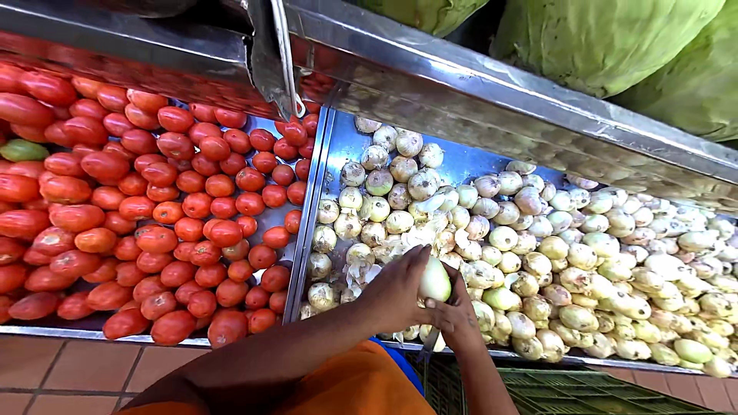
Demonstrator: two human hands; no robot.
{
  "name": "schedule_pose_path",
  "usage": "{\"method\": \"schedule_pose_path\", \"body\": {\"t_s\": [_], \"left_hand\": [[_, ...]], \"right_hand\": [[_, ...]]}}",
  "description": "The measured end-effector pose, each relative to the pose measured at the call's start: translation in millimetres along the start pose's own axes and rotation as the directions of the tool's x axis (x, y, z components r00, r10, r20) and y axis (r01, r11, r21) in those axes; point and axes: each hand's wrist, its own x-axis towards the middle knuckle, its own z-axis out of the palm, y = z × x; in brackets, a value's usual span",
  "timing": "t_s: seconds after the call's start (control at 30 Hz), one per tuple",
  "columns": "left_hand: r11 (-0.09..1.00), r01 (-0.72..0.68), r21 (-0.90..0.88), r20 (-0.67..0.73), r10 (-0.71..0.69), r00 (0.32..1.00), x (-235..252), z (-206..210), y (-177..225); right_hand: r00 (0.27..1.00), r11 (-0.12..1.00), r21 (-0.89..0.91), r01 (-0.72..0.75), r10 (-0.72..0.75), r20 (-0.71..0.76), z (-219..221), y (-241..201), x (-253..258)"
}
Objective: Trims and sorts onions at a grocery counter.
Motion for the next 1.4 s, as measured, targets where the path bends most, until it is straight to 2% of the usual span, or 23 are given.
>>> {"method": "schedule_pose_path", "body": {"t_s": [0.07, 0.13, 0.2, 0.27, 0.33, 0.43, 0.47, 0.5, 0.57, 0.63, 0.67, 0.73, 0.77, 0.8, 0.87, 0.9, 0.97, 1.03, 1.1, 1.17, 1.23, 1.33, 1.4], "left_hand": [[0.994, 0.045, -0.101, 0.061, -0.039, 0.997, 11, 6, -4], [0.992, 0.079, -0.099, 0.123, -0.066, 0.990, 19, 9, -12], [0.993, 0.115, 0.030, 0.158, -0.118, 0.980, 22, 8, -14], [0.979, 0.091, 0.182, 0.191, -0.126, 0.973, 21, 8, -12], [0.953, -0.048, 0.300, 0.259, -0.033, 0.965, 20, 5, -11], [0.846, -0.408, 0.342, 0.366, 0.280, 0.888, 23, -1, -18], [0.825, -0.462, 0.325, 0.349, 0.349, 0.869, 23, -4, -19], [0.826, -0.471, 0.311, 0.273, 0.397, 0.876, 24, -7, -22], [0.842, -0.388, 0.374, 0.047, 0.401, 0.915, 37, -11, -37], [0.858, -0.166, 0.487, -0.028, 0.205, 0.978, 58, -18, -49], [0.877, -0.091, 0.471, -0.035, 0.122, 0.992, 64, -21, -50], [0.967, -0.036, 0.251, -0.021, 0.042, 0.999, 66, -23, -35], [0.999, 0.001, 0.045, 0.035, -0.003, 0.999, 61, -23, -19], [0.982, 0.070, -0.173, 0.139, -0.046, 0.989, 56, -22, -3], [0.823, 0.231, -0.519, 0.347, -0.043, 0.937, 56, -12, 8], [0.731, 0.302, -0.612, 0.395, -0.047, 0.917, 59, -5, 5], [0.507, 0.424, -0.751, 0.444, -0.088, 0.892, 65, 6, -12], [0.283, 0.508, -0.814, 0.496, -0.119, 0.860, 66, 11, -28], [0.184, 0.520, -0.834, 0.503, -0.136, 0.854, 61, 13, -37], [0.131, 0.502, -0.855, 0.487, -0.134, 0.863, 54, 14, -40], [0.116, 0.470, -0.875, 0.461, -0.096, 0.882, 47, 16, -43], [0.186, 0.427, -0.885, 0.422, -0.066, 0.904, 38, 20, -44], [0.233, 0.412, -0.881, 0.403, -0.085, 0.911, 34, 20, -40]], "right_hand": [[0.999, 0.986, 0.163, -0.030, 0.032, -0.012, 0, -1, -1], [0.998, 0.974, 0.222, -0.050, 0.055, -0.018, -4, 0, -2], [0.995, 0.990, 0.128, -0.065, 0.074, -0.065, -6, -2, -3], [0.987, 0.995, 0.040, -0.095, 0.100, -0.124, -7, -7, -3], [0.982, 0.993, 0.026, -0.112, 0.115, -0.151, -9, -9, -2], [0.979, 0.967, 0.210, -0.143, 0.169, -0.114, -23, -3, 0], [0.977, 0.940, 0.299, -0.166, 0.198, -0.080, -30, -1, 0], [0.975, 0.902, 0.389, -0.187, 0.219, -0.037, -37, 0, -2], [0.971, 0.811, 0.535, -0.236, 0.216, 0.102, -53, 2, -5], [0.955, 0.753, 0.592, -0.288, 0.183, 0.233, -67, 3, -7], [0.946, 0.755, 0.578, -0.310, 0.184, 0.267, -72, 3, -9], [0.932, 0.821, 0.454, -0.347, 0.250, 0.262, -75, -7, -9], [0.927, 0.871, 0.332, -0.363, 0.299, 0.228, -73, -15, -8], [0.919, 0.910, 0.177, -0.376, 0.341, 0.198, -69, -24, -8], [0.913, 0.920, -0.124, -0.372, 0.387, 0.130, -58, -43, -4], [0.919, 0.910, -0.206, -0.360, 0.384, 0.088, -54, -50, -1], [0.931, 0.912, -0.190, -0.362, 0.364, -0.028, -53, -55, 2], [0.905, 0.910, -0.057, -0.412, 0.401, -0.145, -54, -56, 5], [0.903, 0.911, 0.023, -0.412, 0.412, -0.125, -56, -51, 3], [0.932, 0.933, 0.003, -0.361, 0.361, -0.031, -54, -46, -1], [0.962, 0.963, -0.056, -0.264, 0.267, 0.063, -47, -45, -3], [0.973, 0.975, -0.179, -0.132, 0.163, 0.166, -38, -44, 2], [0.971, 0.916, -0.402, 0.011, 0.086, 0.223, -38, -37, 8]]}}
